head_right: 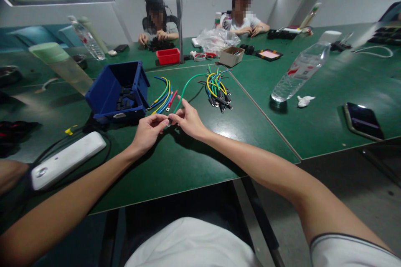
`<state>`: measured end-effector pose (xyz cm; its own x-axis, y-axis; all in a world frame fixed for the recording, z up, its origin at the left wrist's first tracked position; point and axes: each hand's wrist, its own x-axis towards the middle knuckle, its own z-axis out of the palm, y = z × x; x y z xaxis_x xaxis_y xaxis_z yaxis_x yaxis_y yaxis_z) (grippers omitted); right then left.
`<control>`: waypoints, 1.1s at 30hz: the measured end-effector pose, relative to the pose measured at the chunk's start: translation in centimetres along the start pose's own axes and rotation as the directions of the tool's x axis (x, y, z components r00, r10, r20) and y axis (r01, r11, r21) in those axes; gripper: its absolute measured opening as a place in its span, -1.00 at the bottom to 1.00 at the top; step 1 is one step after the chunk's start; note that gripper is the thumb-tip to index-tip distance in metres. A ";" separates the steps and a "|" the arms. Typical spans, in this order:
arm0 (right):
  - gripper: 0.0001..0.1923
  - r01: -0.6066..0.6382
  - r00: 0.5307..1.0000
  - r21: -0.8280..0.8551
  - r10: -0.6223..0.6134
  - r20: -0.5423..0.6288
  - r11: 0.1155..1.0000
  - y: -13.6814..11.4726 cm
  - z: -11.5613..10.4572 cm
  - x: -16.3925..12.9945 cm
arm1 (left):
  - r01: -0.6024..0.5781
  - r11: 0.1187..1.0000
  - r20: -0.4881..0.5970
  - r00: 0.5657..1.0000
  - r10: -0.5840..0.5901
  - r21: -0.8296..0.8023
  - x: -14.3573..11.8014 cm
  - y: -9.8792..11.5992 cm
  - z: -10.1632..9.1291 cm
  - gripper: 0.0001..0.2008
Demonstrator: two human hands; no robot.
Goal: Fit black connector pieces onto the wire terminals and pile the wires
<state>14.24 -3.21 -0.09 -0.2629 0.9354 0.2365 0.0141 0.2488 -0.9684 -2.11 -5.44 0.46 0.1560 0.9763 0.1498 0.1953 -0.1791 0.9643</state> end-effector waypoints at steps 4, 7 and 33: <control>-0.17 0.009 1.000 -0.050 -0.008 0.012 0.999 -0.3 -0.2 0.0 | -0.030 0.999 -0.007 1.000 0.030 -0.011 -0.3 0.3 0.2 -0.74; -0.18 0.042 0.999 -0.096 -0.039 0.032 0.994 -0.6 -0.4 0.1 | -0.064 0.998 -0.011 0.998 0.064 0.019 -0.5 0.3 0.3 -0.74; -0.37 0.096 0.989 -0.441 -0.135 -0.057 0.892 -0.8 -4.6 2.4 | 0.032 0.639 -0.398 0.806 0.438 0.769 1.7 2.0 -4.4 -0.72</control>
<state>18.02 -0.05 1.65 -0.2069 0.9061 0.3690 0.4125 0.4228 -0.8069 -5.76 -3.59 3.59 -0.1739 0.7569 0.6299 0.8741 -0.1760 0.4527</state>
